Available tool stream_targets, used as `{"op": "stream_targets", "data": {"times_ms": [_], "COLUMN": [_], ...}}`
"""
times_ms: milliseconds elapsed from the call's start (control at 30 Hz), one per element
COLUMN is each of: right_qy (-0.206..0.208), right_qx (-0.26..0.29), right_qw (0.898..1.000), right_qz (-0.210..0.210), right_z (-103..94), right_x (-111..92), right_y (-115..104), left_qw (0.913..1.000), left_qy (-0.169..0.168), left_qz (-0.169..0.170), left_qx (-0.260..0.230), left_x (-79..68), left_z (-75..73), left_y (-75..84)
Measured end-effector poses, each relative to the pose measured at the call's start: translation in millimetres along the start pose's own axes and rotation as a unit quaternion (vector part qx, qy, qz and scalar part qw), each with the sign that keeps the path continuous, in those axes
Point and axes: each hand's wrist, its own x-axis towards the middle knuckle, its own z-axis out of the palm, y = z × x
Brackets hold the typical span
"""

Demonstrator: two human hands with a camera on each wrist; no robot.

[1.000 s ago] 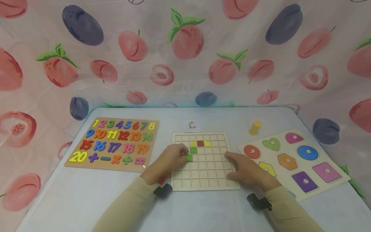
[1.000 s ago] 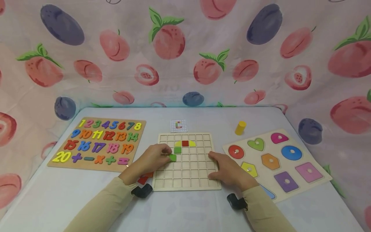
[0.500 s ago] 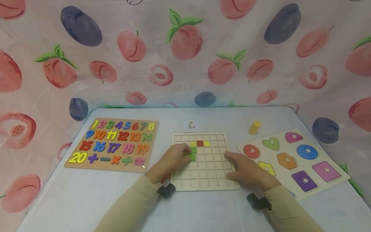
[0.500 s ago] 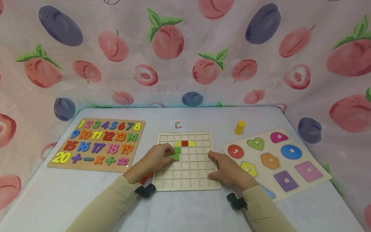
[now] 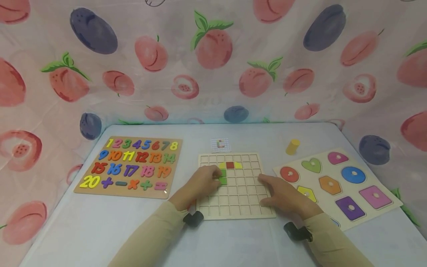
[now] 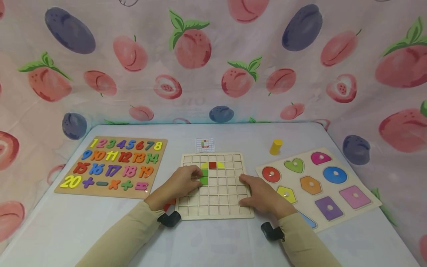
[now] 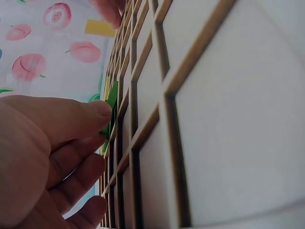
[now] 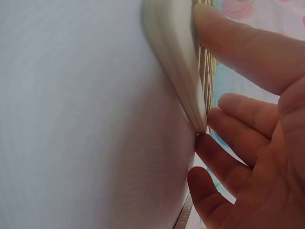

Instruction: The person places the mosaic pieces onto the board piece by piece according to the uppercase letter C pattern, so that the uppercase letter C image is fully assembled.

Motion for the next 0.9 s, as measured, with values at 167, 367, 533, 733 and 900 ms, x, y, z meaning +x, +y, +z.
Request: {"op": "stream_targets", "data": {"times_ms": [167, 367, 533, 733, 900], "right_qy": [0.0, 0.001, 0.002, 0.001, 0.0], "right_qx": [0.0, -0.004, -0.005, -0.004, -0.004], "right_qw": [1.0, 1.0, 1.0, 1.0, 1.0], "right_qz": [-0.004, -0.01, -0.014, -0.009, -0.008], "right_z": [-0.2, 0.0, -0.2, -0.7, -0.8], "right_x": [0.2, -0.6, -0.9, -0.9, -0.3], "right_y": [0.3, -1.5, -2.0, -2.8, -2.9], "left_qw": [1.0, 0.9999, 0.9999, 0.9998, 0.9999], "left_qy": [-0.001, -0.005, -0.008, -0.012, -0.015], "left_qz": [0.005, 0.002, 0.0, 0.007, 0.007], "left_qx": [0.008, 0.009, 0.01, 0.011, 0.005], "left_x": [0.7, 1.8, 0.3, -1.7, -1.4], "left_z": [1.8, 2.7, 2.4, 0.9, 0.7], "left_y": [-0.5, -0.5, 1.0, 2.7, 2.9]}}
